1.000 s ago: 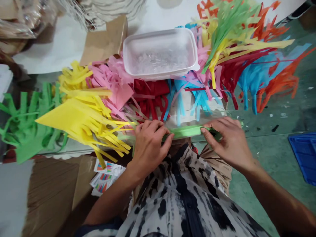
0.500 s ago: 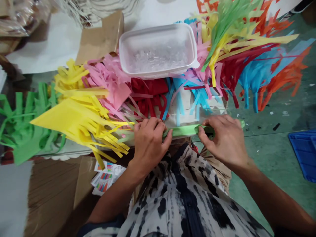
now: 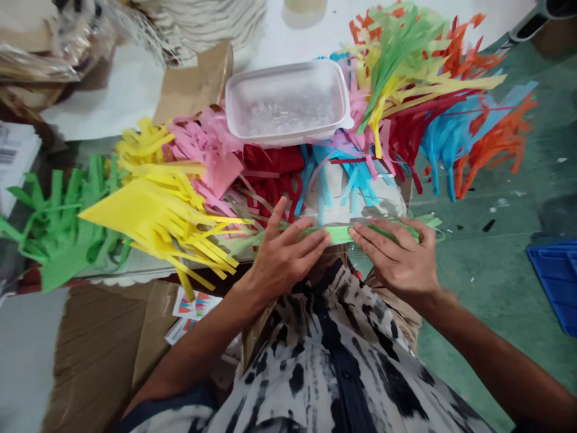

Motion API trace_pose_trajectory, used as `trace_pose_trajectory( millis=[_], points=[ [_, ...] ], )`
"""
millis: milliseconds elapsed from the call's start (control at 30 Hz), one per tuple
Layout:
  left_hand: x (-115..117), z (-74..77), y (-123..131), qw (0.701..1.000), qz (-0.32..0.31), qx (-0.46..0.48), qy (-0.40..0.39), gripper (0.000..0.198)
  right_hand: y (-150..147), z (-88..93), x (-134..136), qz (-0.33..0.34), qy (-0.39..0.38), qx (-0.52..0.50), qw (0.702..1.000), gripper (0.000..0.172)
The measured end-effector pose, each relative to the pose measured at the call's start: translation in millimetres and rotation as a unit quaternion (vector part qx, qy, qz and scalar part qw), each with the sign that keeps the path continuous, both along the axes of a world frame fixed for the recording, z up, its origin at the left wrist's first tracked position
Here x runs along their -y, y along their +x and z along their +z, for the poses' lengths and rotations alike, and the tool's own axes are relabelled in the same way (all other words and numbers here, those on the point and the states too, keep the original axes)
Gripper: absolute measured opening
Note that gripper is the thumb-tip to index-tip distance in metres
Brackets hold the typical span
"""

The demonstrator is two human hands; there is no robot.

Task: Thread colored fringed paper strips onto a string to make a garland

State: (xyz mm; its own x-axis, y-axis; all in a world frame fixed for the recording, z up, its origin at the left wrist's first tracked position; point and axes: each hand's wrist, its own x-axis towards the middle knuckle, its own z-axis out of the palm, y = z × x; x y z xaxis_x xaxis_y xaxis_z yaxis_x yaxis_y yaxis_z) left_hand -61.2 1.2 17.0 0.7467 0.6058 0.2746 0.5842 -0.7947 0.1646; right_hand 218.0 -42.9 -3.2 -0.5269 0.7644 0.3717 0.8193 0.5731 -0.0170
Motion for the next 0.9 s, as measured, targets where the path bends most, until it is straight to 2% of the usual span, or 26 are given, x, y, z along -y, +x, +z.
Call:
trace_pose_trajectory(
  millis=[67, 133, 200, 267, 333, 400, 500, 600, 733, 900],
  points=[
    [-4.6, -0.1, -24.5, 1.0, -0.007, -0.005, -0.003, 0.037, 7.3, -0.9, 0.0, 0.01, 0.005, 0.012, 1.0, 0.05],
    [-8.5, 3.8, -47.6, 1.0, 0.016, 0.007, -0.012, 0.035, 10.7, -1.3, -0.2, 0.017, -0.001, 0.008, 1.0, 0.052],
    [-9.1, 11.3, -58.6, 0.998, 0.048, 0.035, -0.017, 0.03, 9.8, -1.4, 0.1, 0.024, -0.016, -0.006, 1.0, 0.049],
    [-4.4, 17.9, -51.1, 0.995, 0.064, 0.071, -0.002, 0.03, 6.8, -1.7, 1.0, 0.024, -0.025, -0.021, 0.999, 0.048],
    [5.2, 18.2, -28.3, 0.994, 0.048, 0.096, 0.018, 0.038, 5.1, -2.2, 2.4, 0.02, -0.02, -0.028, 0.999, 0.046],
    [16.7, 10.5, -0.6, 0.997, 0.01, 0.076, 0.006, 0.041, 6.6, -2.4, 3.5, 0.018, -0.016, -0.024, 0.999, 0.043],
    [30.2, -7.9, 26.3, 0.999, 0.0, 0.045, -0.012, 0.041, 13.0, -1.2, 3.9, 0.026, -0.011, -0.005, 1.0, 0.041],
    [34.4, -19.4, 28.9, 0.998, 0.014, 0.058, -0.015, 0.042, 14.1, 0.0, 3.6, 0.028, 0.021, -0.011, 0.999, 0.037],
    [31.4, -21.5, 23.4, 0.996, 0.017, 0.088, -0.018, 0.04, 0.6, -5.4, 5.3, 0.024, 0.033, -0.049, 0.998, 0.038],
    [32.1, -29.1, 20.9, 0.995, 0.057, 0.046, 0.065, 0.04, -4.2, -16.3, 10.2, 0.019, 0.031, -0.051, 0.998, 0.041]
  ],
)
